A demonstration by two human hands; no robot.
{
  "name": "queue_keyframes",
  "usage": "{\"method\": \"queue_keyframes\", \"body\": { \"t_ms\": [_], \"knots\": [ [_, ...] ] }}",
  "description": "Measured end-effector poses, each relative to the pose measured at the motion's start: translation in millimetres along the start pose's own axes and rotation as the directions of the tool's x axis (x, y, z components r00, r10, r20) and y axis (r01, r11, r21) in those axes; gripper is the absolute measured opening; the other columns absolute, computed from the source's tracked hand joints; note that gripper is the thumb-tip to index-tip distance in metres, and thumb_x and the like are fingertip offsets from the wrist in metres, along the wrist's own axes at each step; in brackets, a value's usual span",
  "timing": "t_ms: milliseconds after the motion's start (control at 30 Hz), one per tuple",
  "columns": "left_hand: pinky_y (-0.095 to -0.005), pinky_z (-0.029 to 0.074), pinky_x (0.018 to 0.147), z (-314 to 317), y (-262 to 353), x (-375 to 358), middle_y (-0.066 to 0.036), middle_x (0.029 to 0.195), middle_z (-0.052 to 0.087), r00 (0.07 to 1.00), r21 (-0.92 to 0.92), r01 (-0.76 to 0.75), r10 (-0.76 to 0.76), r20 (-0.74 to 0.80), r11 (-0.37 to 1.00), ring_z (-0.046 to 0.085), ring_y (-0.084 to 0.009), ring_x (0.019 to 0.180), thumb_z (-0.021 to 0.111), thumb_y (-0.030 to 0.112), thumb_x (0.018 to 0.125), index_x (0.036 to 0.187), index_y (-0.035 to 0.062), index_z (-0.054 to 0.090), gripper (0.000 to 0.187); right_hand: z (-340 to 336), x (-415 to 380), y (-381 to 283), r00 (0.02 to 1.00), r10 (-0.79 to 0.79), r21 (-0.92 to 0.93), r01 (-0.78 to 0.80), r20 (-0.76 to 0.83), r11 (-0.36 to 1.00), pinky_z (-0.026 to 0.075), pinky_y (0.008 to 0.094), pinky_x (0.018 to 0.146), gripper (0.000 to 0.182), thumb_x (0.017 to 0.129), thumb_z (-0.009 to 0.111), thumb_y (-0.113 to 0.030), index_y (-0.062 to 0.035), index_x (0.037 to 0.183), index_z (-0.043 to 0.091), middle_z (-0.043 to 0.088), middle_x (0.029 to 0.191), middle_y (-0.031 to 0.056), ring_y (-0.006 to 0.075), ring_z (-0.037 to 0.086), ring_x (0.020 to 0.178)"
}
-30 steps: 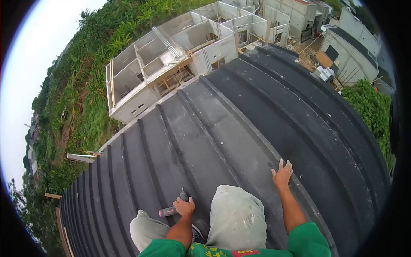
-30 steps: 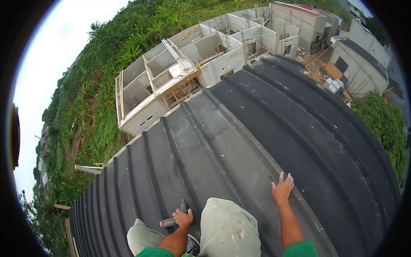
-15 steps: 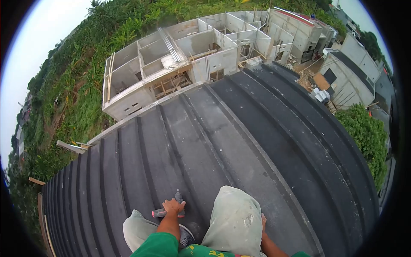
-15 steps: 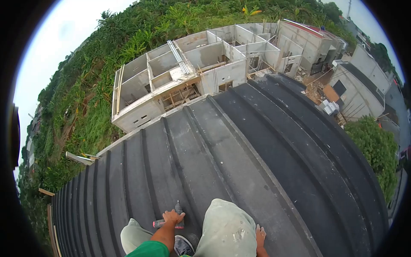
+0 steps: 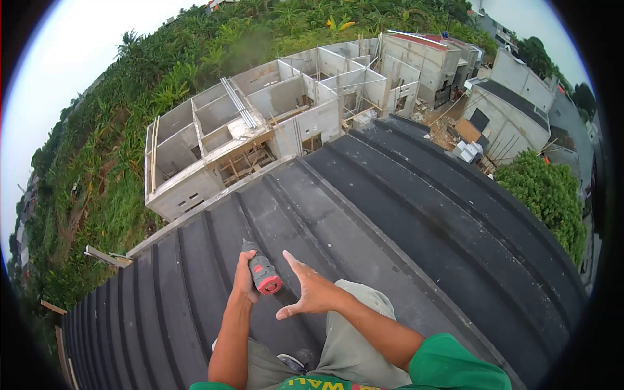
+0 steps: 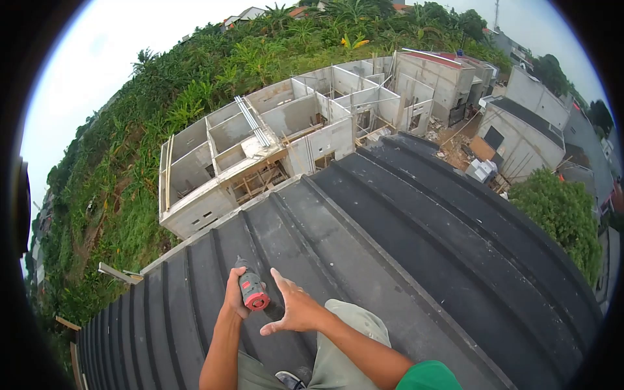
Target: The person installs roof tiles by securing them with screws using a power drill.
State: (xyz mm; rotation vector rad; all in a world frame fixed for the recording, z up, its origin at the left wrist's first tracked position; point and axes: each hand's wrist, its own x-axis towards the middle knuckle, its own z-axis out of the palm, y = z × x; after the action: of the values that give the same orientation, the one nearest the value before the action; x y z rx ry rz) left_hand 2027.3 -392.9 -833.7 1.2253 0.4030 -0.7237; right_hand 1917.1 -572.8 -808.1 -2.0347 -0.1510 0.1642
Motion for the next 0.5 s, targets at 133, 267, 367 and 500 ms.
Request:
{"method": "queue_keyframes", "body": {
  "t_ms": [133, 267, 367, 500],
  "knots": [
    [-0.0415, 0.057, 0.07, 25.5, -4.4, -33.8, -0.014, 0.092, 0.068, 0.975, -0.312, 0.133, -0.067, 0.211, 0.941, 0.068, -0.0274, 0.078, 0.056, 0.049, 0.085, 0.103, 0.003, 0.061, 0.05, 49.7, 8.8, 7.1, 0.99, 0.024, 0.2, 0.005, -0.14, 0.98, 0.039, 0.0441, 0.11, 0.137, 0.059, 0.093, -0.047, -0.004, 0.157, 0.009, 0.045, 0.147, 0.0256, 0.0385, 0.046, 0.135],
    [-0.0372, 0.055, 0.068, 21.0, -27.6, -17.1, -0.012, 0.091, 0.066, 0.92, -0.182, 0.131, -0.051, 0.389, 0.974, 0.065, -0.0251, 0.074, 0.047, 0.052, 0.088, 0.108, 0.0005, 0.06, 0.057, 50.9, 2.9, 29.3, 0.98, 0.096, 0.215, -0.057, -0.175, 0.975, 0.048, 0.0426, 0.098, 0.12, 0.068, 0.091, -0.039, -0.0083, 0.158, 0.017, 0.06, 0.13, 0.025, 0.0363, 0.061, 0.119],
    [-0.0339, 0.049, 0.062, 5.6, -30.8, -7.3, -0.008, 0.086, 0.061, 0.953, -0.043, 0.061, -0.045, 0.3, 0.997, 0.058, -0.02, 0.065, 0.043, 0.053, 0.089, 0.11, -0.0002, 0.058, 0.059, 49.8, 7.6, 30.8, 0.954, 0.158, 0.389, -0.048, -0.255, 0.92, 0.051, 0.0384, 0.092, 0.096, 0.077, 0.086, -0.037, -0.0055, 0.151, 0.034, 0.065, 0.123, 0.0198, 0.0297, 0.066, 0.11],
    [-0.0246, 0.041, 0.059, -24.7, -24.1, 12.9, -0.001, 0.083, 0.05, 0.985, 0.211, -0.141, 0.117, 0.124, 0.967, 0.047, -0.0115, 0.062, 0.042, 0.02, 0.099, 0.14, -0.0025, 0.047, 0.047, 50.8, 18.5, 47.7, 0.932, 0.261, 0.713, -0.003, -0.253, 0.701, 0.054, 0.0331, 0.081, 0.054, 0.091, 0.072, -0.04, -0.0045, 0.128, 0.055, 0.067, 0.113, 0.0081, 0.0154, 0.067, 0.096]
  ]
}}
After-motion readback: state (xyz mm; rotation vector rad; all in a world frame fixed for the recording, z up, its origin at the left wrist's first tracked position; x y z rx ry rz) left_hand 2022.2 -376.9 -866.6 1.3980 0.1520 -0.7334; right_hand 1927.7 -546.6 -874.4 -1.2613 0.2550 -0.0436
